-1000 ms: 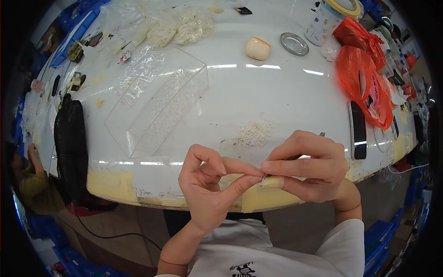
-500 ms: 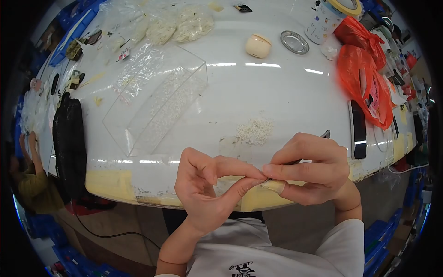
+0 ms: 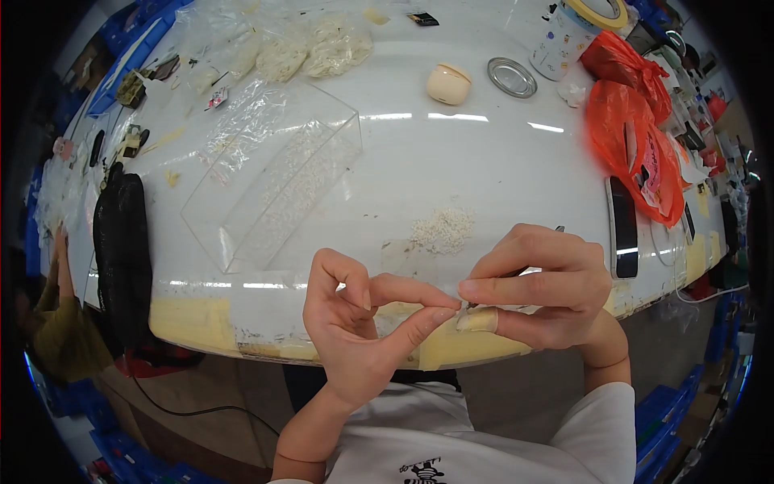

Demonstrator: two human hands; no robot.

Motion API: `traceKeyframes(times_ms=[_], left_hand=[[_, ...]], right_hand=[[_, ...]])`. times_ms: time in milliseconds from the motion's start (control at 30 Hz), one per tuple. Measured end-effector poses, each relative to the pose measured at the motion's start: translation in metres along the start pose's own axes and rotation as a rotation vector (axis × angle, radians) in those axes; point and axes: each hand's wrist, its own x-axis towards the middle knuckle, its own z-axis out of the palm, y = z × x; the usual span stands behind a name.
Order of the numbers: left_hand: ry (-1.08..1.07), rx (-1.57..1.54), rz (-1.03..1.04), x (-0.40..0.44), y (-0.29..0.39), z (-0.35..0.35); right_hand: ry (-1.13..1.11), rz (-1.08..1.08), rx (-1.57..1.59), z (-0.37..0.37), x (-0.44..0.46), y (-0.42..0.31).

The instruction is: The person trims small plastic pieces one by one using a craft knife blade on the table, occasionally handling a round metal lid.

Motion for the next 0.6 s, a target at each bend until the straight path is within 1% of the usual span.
traceKeyframes(times_ms=[600], left_hand=[[-0.021,-0.001,-0.005,-0.0001,-0.0014,-0.0019]], right_hand=[[-0.006,0.001,0.015,0.0021,0.0003,-0.0006]])
